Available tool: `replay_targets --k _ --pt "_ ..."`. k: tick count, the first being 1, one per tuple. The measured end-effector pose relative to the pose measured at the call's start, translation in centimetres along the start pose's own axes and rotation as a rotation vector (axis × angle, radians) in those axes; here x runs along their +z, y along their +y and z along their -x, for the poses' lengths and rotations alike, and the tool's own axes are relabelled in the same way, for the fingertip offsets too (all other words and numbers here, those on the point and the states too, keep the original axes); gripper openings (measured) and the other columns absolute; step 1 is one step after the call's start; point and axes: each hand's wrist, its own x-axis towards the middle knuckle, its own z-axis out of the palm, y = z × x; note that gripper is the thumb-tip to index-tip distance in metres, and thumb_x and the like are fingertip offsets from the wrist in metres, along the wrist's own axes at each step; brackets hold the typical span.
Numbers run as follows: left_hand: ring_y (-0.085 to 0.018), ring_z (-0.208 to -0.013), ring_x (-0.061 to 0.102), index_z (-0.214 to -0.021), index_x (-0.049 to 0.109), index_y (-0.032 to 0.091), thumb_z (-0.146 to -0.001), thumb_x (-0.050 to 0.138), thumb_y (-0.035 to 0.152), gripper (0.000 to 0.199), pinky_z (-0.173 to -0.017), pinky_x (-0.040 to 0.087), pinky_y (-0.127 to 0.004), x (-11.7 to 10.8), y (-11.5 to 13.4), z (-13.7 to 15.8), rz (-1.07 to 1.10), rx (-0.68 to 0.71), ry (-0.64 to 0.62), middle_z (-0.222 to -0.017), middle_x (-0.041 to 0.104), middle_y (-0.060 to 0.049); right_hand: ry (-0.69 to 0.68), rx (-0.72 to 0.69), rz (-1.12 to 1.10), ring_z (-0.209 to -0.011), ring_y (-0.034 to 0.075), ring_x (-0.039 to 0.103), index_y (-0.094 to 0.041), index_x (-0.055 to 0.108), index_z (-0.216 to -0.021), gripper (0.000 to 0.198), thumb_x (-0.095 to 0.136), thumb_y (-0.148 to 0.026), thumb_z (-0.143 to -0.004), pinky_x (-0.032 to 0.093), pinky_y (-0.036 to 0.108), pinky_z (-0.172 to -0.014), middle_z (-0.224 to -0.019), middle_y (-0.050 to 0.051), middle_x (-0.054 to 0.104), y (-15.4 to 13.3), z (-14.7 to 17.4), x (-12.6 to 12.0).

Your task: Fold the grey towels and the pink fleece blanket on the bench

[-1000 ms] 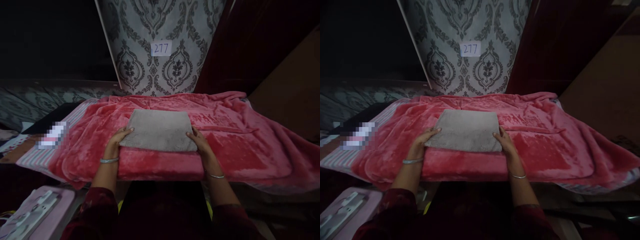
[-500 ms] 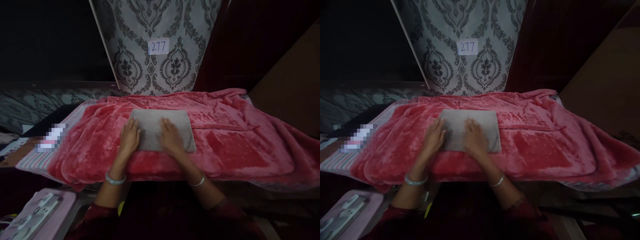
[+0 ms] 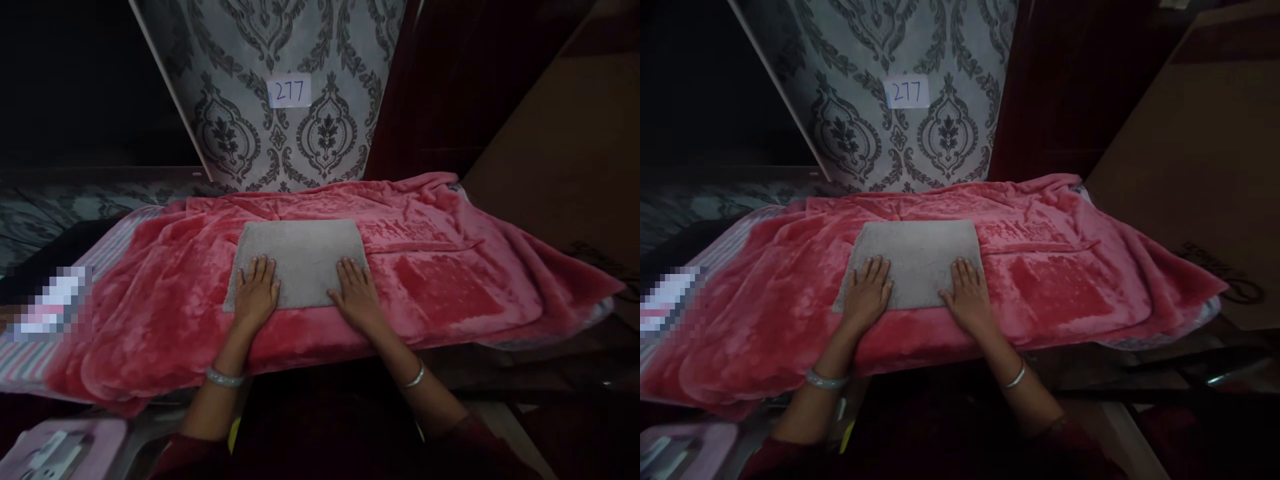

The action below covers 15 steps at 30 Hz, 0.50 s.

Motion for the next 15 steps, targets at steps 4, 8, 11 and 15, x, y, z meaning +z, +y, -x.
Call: replay_targets --k 4,8,11,15 --pt "-0.035 -0.155 0.026 -0.151 0.049 0.017 -0.097 0.043 0.034 0.058 -0.125 0.009 -0.065 0.0 0.2 0.1 -0.038 -0.005 0.004 -0.164 0.037 -0.016 0.024 0.084 0.006 -0.157 0.030 0.016 -0.011 0.033 -0.160 0.068 0.043 -0.043 -0.101 0.017 0.056 -0.124 -0.169 0.016 0.022 2.4 1.9 -0.4" --pt "-0.036 -0.154 0.028 -0.151 0.050 0.017 -0.097 0.044 0.034 0.057 -0.124 0.017 -0.064 -0.5 0.0 0.3 -0.100 -0.027 -0.049 -0.164 0.037 -0.017 0.074 0.106 -0.010 -0.156 0.032 0.021 -0.012 0.043 -0.156 0.062 0.040 -0.041 -0.101 0.023 0.057 -0.121 -0.165 0.016 0.035 3.4 2.3 -0.9" --pt "-0.034 -0.152 0.033 -0.150 0.049 0.014 -0.098 0.041 0.033 0.056 -0.122 0.028 -0.059 -1.7 0.3 -0.9 -0.152 -0.049 -0.081 -0.163 0.037 -0.018 0.113 0.052 -0.035 -0.154 0.029 0.027 -0.012 0.047 -0.153 0.057 0.034 -0.035 -0.102 0.024 0.055 -0.122 -0.160 0.016 0.043 2.5 0.0 -2.0" --pt "-0.029 -0.151 0.036 -0.151 0.047 0.012 -0.100 0.035 0.026 0.054 -0.123 0.030 -0.052 -3.6 1.7 -6.5 -0.228 0.019 -0.023 -0.161 0.042 -0.017 0.043 -0.081 -0.046 -0.155 0.024 0.025 -0.012 0.040 -0.158 0.059 0.035 -0.028 -0.101 0.021 0.048 -0.124 -0.165 0.014 0.035 -2.0 -7.0 -3.8"
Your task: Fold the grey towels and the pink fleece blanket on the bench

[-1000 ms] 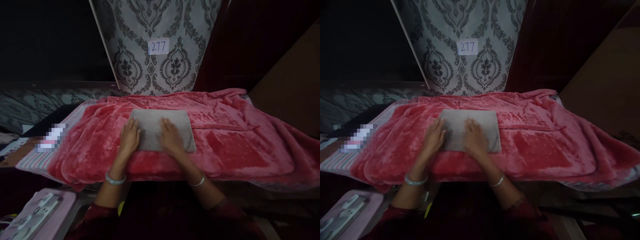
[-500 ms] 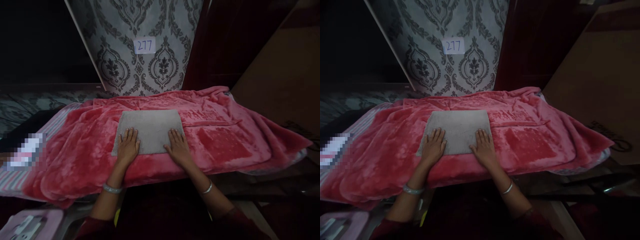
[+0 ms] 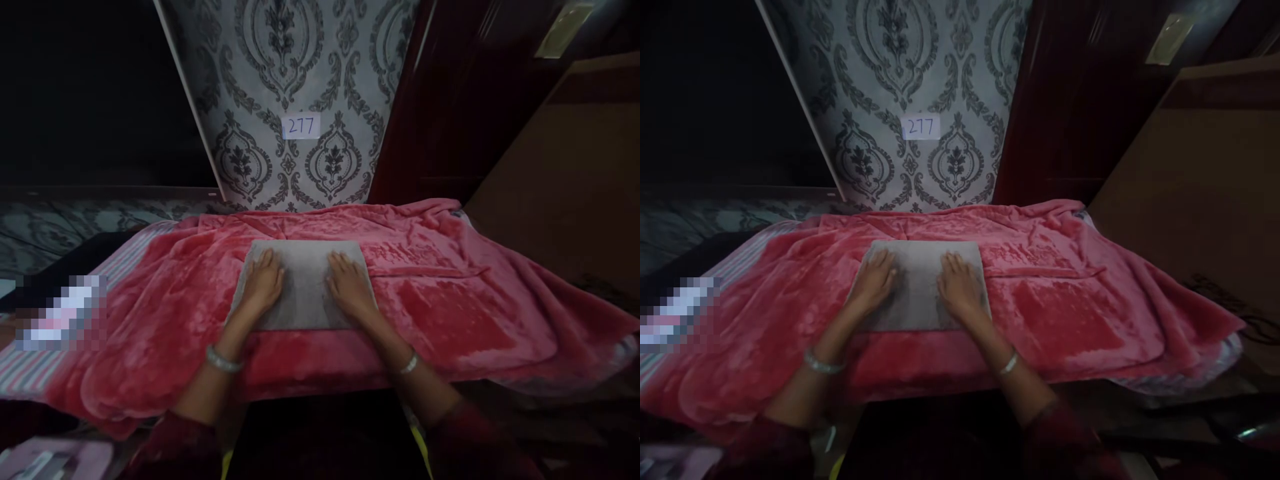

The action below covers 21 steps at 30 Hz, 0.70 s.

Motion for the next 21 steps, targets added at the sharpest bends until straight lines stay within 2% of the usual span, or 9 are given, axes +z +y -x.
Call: replay_targets --k 3,5,7,10,12,16,21 --pt "-0.028 -0.154 0.030 -0.154 0.043 0.014 -0.101 0.036 0.027 0.055 -0.125 0.026 -0.055 -0.4 0.9 -5.4 -0.028 0.009 -0.043 -0.165 0.036 -0.015 -0.065 -0.064 -0.005 -0.155 0.023 0.023 -0.012 0.036 -0.159 0.059 0.035 -0.025 -0.101 0.019 0.049 -0.125 -0.167 0.013 0.032 -2.7 -6.3 0.3" --pt "-0.028 -0.155 0.027 -0.154 0.044 0.015 -0.102 0.037 0.031 0.055 -0.125 0.024 -0.057 0.6 1.1 -7.9 -0.045 -0.008 -0.098 -0.165 0.035 -0.014 -0.103 -0.074 0.007 -0.155 0.024 0.024 -0.013 0.035 -0.159 0.058 0.034 -0.025 -0.103 0.018 0.050 -0.125 -0.166 0.013 0.032 -3.3 -9.2 1.3" --pt "-0.028 -0.155 0.027 -0.154 0.045 0.015 -0.103 0.036 0.033 0.055 -0.125 0.022 -0.058 2.3 1.0 -9.0 -0.061 -0.005 -0.149 -0.164 0.037 -0.014 -0.155 -0.059 0.026 -0.154 0.025 0.026 -0.014 0.037 -0.158 0.056 0.032 -0.029 -0.105 0.018 0.051 -0.125 -0.165 0.013 0.035 -3.0 -10.7 2.8" --pt "-0.028 -0.155 0.028 -0.155 0.043 0.013 -0.104 0.030 0.034 0.056 -0.126 0.020 -0.057 4.8 0.7 -9.0 -0.071 0.013 -0.190 -0.164 0.038 -0.014 -0.214 -0.039 0.050 -0.153 0.025 0.029 -0.018 0.041 -0.158 0.055 0.030 -0.034 -0.106 0.018 0.049 -0.124 -0.164 0.010 0.038 -1.7 -11.0 4.8" --pt "-0.028 -0.155 0.027 -0.156 0.041 0.013 -0.105 0.028 0.035 0.057 -0.126 0.018 -0.058 5.6 0.5 -8.7 -0.075 0.015 -0.195 -0.165 0.036 -0.013 -0.220 -0.037 0.054 -0.153 0.025 0.029 -0.018 0.040 -0.158 0.057 0.030 -0.038 -0.106 0.019 0.048 -0.124 -0.165 0.010 0.036 -0.9 -11.0 5.5" --pt "-0.028 -0.155 0.027 -0.157 0.041 0.016 -0.105 0.028 0.041 0.059 -0.126 0.018 -0.057 5.5 0.0 -8.9 -0.082 -0.031 -0.194 -0.166 0.035 -0.013 -0.223 0.028 0.067 -0.154 0.027 0.027 -0.014 0.041 -0.157 0.063 0.031 -0.048 -0.106 0.018 0.047 -0.124 -0.165 0.014 0.035 0.8 -11.1 4.9" --pt "-0.031 -0.155 0.027 -0.157 0.041 0.020 -0.102 0.030 0.050 0.064 -0.125 0.021 -0.059 4.8 -1.4 -9.4 -0.081 -0.183 -0.202 -0.166 0.035 -0.013 -0.178 0.170 0.093 -0.154 0.028 0.026 -0.013 0.042 -0.156 0.064 0.030 -0.051 -0.105 0.018 0.052 -0.124 -0.165 0.014 0.036 4.4 -10.3 3.2"
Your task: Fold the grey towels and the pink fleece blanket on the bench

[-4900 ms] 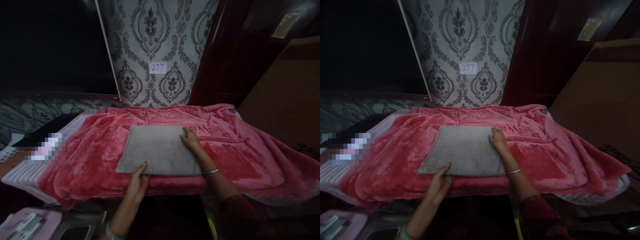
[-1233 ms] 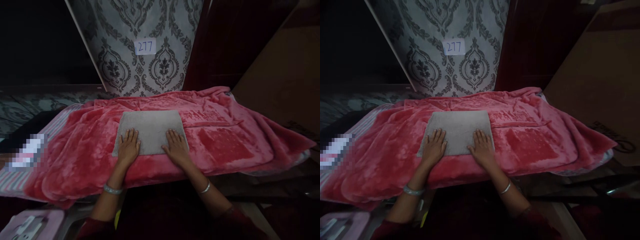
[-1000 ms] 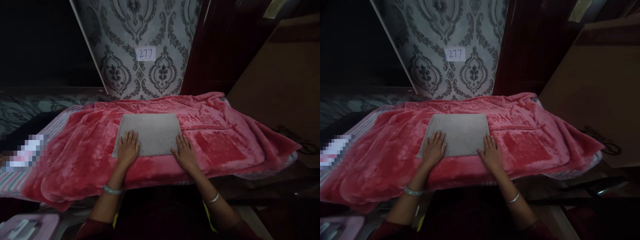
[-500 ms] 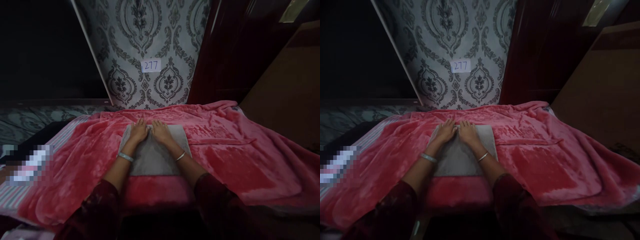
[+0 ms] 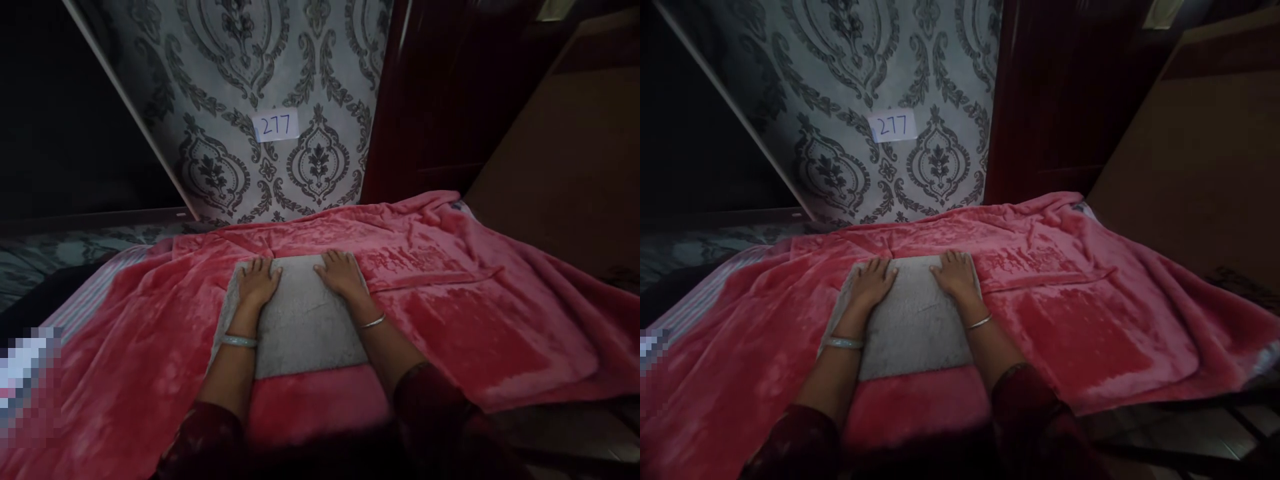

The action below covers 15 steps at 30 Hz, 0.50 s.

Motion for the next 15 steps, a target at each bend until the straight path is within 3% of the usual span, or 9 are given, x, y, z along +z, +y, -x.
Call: replay_targets --k 4,10,13,15 --pt "-0.029 -0.156 0.024 -0.158 0.039 0.020 -0.102 0.029 0.049 0.064 -0.126 0.021 -0.055 -0.1 -1.1 -0.1 0.034 -0.006 -0.018 -0.167 0.032 -0.012 -0.041 0.155 -0.038 -0.155 0.031 0.023 -0.018 0.033 -0.161 0.064 0.027 -0.049 -0.105 0.022 0.056 -0.123 -0.170 0.007 0.023 2.8 1.1 -0.2" --pt "-0.028 -0.155 0.027 -0.154 0.045 0.018 -0.102 0.033 0.046 0.060 -0.126 0.023 -0.052 -1.0 -2.5 0.4 0.056 0.062 -0.069 -0.164 0.039 -0.014 -0.076 0.175 -0.034 -0.154 0.028 0.027 -0.021 0.025 -0.164 0.062 0.022 -0.041 -0.106 0.024 0.049 -0.123 -0.172 0.004 0.017 4.7 2.1 -0.7" --pt "-0.029 -0.154 0.031 -0.150 0.050 0.020 -0.102 0.035 0.041 0.054 -0.125 0.023 -0.056 -1.3 -4.0 1.4 0.086 0.091 -0.016 -0.161 0.043 -0.013 -0.089 0.216 -0.017 -0.155 0.030 0.024 -0.019 0.029 -0.163 0.062 0.025 -0.040 -0.105 0.025 0.052 -0.123 -0.171 0.007 0.021 4.5 2.8 -1.6" --pt "-0.031 -0.153 0.032 -0.149 0.051 0.019 -0.102 0.036 0.037 0.052 -0.124 0.023 -0.061 -1.2 -5.2 2.4 0.131 0.055 0.070 -0.160 0.044 -0.015 -0.027 0.210 0.018 -0.156 0.033 0.019 -0.017 0.036 -0.160 0.060 0.028 -0.039 -0.105 0.024 0.057 -0.122 -0.170 0.009 0.023 3.5 3.3 -2.0"
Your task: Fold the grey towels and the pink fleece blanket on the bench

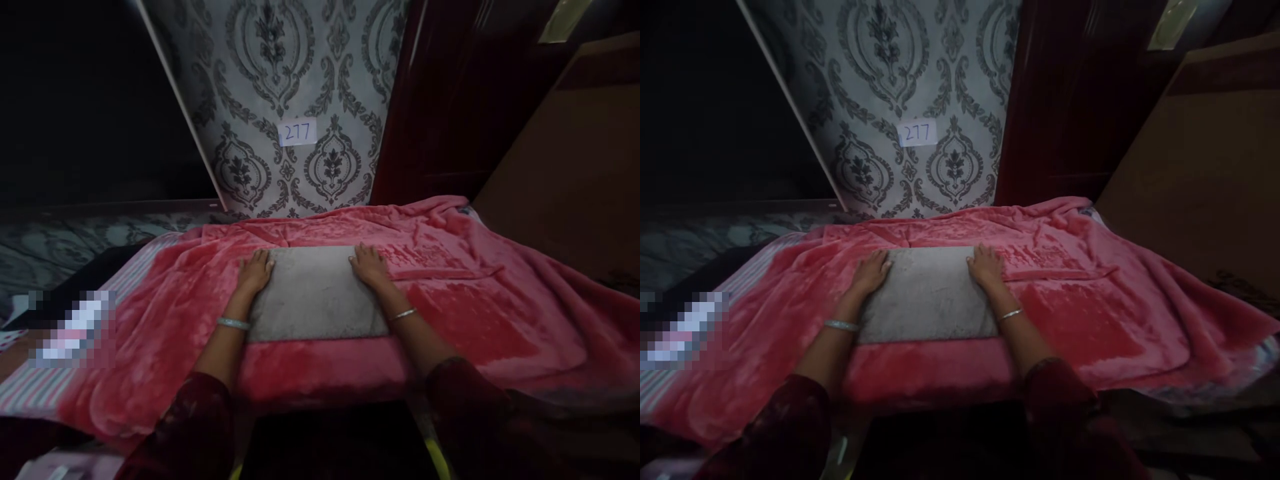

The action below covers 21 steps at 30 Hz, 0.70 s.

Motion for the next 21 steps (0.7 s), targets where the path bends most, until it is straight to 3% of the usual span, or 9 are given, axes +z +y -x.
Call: replay_targets --k 3,8,12,16,21 --pt "-0.028 -0.148 0.042 -0.145 0.055 0.016 -0.099 0.039 0.028 0.050 -0.122 0.032 -0.054 0.6 -1.5 1.4 0.137 -0.077 0.129 -0.155 0.051 -0.015 0.073 -0.176 0.002 -0.156 0.030 0.019 -0.014 0.037 -0.159 0.059 0.032 -0.035 -0.103 0.023 0.056 -0.122 -0.169 0.013 0.025 -3.7 1.4 -0.2" --pt "-0.023 -0.133 0.058 -0.144 0.056 0.012 -0.094 0.036 0.019 0.054 -0.117 0.044 -0.042 2.1 -3.0 2.7 0.221 -0.161 0.214 -0.143 0.063 -0.014 -0.081 -0.552 -0.047 -0.155 0.026 0.024 -0.015 0.031 -0.162 0.061 0.032 -0.029 -0.102 0.024 0.051 -0.124 -0.169 0.012 0.025 -14.1 3.6 1.1" --pt "-0.021 -0.134 0.058 -0.146 0.055 0.014 -0.095 0.036 0.018 0.055 -0.116 0.045 -0.039 2.9 -3.5 2.8 0.307 -0.144 0.224 -0.147 0.060 -0.011 -0.080 -0.674 -0.070 -0.155 0.026 0.024 -0.017 0.035 -0.160 0.059 0.027 -0.025 -0.102 0.022 0.053 -0.123 -0.168 0.008 0.030 -19.8 4.3 3.3" --pt "-0.019 -0.134 0.058 -0.145 0.056 0.018 -0.094 0.036 0.016 0.055 -0.115 0.046 -0.039 3.3 -3.8 2.8 0.331 -0.138 0.223 -0.146 0.061 -0.008 -0.061 -0.637 -0.068 -0.156 0.025 0.021 -0.017 0.035 -0.160 0.060 0.028 -0.038 -0.105 0.016 0.050 -0.125 -0.168 0.008 0.030 -19.5 3.7 4.8" --pt "-0.020 -0.134 0.058 -0.146 0.056 0.016 -0.095 0.038 0.018 0.054 -0.116 0.044 -0.039 3.3 -3.6 2.7 0.350 -0.156 0.218 -0.146 0.061 -0.009 -0.004 -0.415 0.016 -0.156 0.027 0.020 -0.014 0.033 -0.161 0.069 0.030 -0.052 -0.104 0.014 0.050 -0.124 -0.169 0.014 0.025 -12.4 2.5 4.4"
